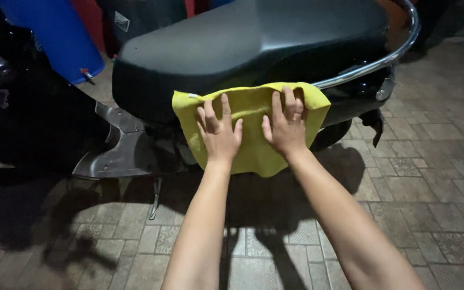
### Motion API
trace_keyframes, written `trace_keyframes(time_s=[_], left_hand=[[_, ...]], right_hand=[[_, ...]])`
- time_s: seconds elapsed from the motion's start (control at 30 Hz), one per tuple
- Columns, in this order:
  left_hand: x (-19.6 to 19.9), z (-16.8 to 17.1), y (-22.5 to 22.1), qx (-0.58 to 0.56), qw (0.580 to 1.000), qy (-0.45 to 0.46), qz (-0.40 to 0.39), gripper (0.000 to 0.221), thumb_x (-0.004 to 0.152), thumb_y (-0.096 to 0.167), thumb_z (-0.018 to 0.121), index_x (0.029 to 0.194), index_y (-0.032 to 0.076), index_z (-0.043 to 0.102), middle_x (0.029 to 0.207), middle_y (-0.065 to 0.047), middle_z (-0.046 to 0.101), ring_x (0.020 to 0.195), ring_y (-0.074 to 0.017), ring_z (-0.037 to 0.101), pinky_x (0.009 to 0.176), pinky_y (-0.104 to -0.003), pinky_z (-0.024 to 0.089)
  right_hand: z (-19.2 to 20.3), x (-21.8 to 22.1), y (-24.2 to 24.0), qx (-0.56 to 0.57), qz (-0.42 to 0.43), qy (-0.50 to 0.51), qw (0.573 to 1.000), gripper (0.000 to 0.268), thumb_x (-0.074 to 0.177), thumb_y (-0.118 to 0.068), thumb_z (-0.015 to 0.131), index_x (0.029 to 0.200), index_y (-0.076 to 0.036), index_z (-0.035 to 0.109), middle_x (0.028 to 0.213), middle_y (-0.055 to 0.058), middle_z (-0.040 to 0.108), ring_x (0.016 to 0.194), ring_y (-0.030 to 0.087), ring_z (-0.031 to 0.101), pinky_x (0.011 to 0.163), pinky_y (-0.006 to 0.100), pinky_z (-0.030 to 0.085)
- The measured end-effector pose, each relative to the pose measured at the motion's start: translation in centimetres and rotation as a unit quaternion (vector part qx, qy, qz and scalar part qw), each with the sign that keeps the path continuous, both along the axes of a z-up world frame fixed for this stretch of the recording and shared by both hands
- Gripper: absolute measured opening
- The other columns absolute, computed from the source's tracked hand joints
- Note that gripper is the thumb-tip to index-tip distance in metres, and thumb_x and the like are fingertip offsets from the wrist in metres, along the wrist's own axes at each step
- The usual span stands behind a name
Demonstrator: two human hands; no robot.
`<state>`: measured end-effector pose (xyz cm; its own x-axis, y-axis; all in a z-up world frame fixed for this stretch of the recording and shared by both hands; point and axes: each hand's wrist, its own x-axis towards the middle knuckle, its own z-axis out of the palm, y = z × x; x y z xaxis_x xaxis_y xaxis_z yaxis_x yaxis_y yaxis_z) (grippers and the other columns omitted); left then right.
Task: The person wipes the rear section of a black motorcycle using a yellow cloth. They fold the cloth and rub the surface of the motorcycle's bodywork and seat area repeatedly.
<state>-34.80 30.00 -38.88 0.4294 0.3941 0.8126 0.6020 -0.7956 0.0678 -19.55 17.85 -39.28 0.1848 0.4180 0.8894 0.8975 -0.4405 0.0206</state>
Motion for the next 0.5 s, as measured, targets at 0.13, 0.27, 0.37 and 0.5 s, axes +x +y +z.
trace_keyframes(time_s=[0.13, 0.27, 0.37, 0.5], left_hand=[[-0.2, -0.2, 0.2, -0.041, 0.999, 0.003, -0.017, 0.076, 0.091, 0.041, 0.076, 0.158, 0.032, 0.042, 0.141, -0.015, 0.03, 0.128, -0.0552, 0.047, 0.093, -0.074, 0.053], [0.1, -0.8, 0.5, 0.08, 0.993, 0.091, -0.005, 0.067, 0.094, 0.034, 0.066, 0.156, 0.029, 0.041, 0.137, -0.012, 0.039, 0.131, -0.0359, 0.042, 0.101, -0.055, 0.041], [0.1, -0.6, 0.6, 0.096, 0.989, 0.105, -0.043, 0.062, 0.097, 0.026, 0.058, 0.156, 0.027, 0.042, 0.144, -0.014, 0.043, 0.136, -0.0342, 0.043, 0.098, -0.049, 0.045], [-0.4, -1.2, 1.3, 0.03, 0.988, 0.144, -0.034, 0.094, 0.078, 0.036, 0.075, 0.162, 0.032, 0.031, 0.155, -0.012, 0.04, 0.14, -0.0354, 0.042, 0.096, -0.053, 0.053]], right_hand=[[0.9, 0.0, -0.2, -0.029, 0.001, -0.011, 1.0, 0.07, 0.077, -0.041, 0.073, 0.141, -0.016, 0.057, 0.14, 0.01, 0.037, 0.124, 0.032, 0.04, 0.091, 0.043, 0.043], [1.5, -0.2, 0.0, -0.05, 0.069, -0.038, 0.996, 0.07, 0.073, -0.028, 0.079, 0.138, -0.017, 0.054, 0.124, 0.01, 0.044, 0.113, 0.03, 0.047, 0.088, 0.041, 0.048], [1.4, -0.4, -0.2, -0.084, 0.073, -0.004, 0.994, 0.073, 0.078, -0.034, 0.073, 0.146, -0.019, 0.051, 0.136, 0.012, 0.045, 0.124, 0.036, 0.045, 0.089, 0.047, 0.047], [-0.4, 0.6, 0.0, -0.103, 0.084, 0.029, 0.991, 0.074, 0.089, -0.04, 0.065, 0.159, -0.024, 0.044, 0.157, 0.016, 0.037, 0.144, 0.044, 0.031, 0.102, 0.057, 0.044]])
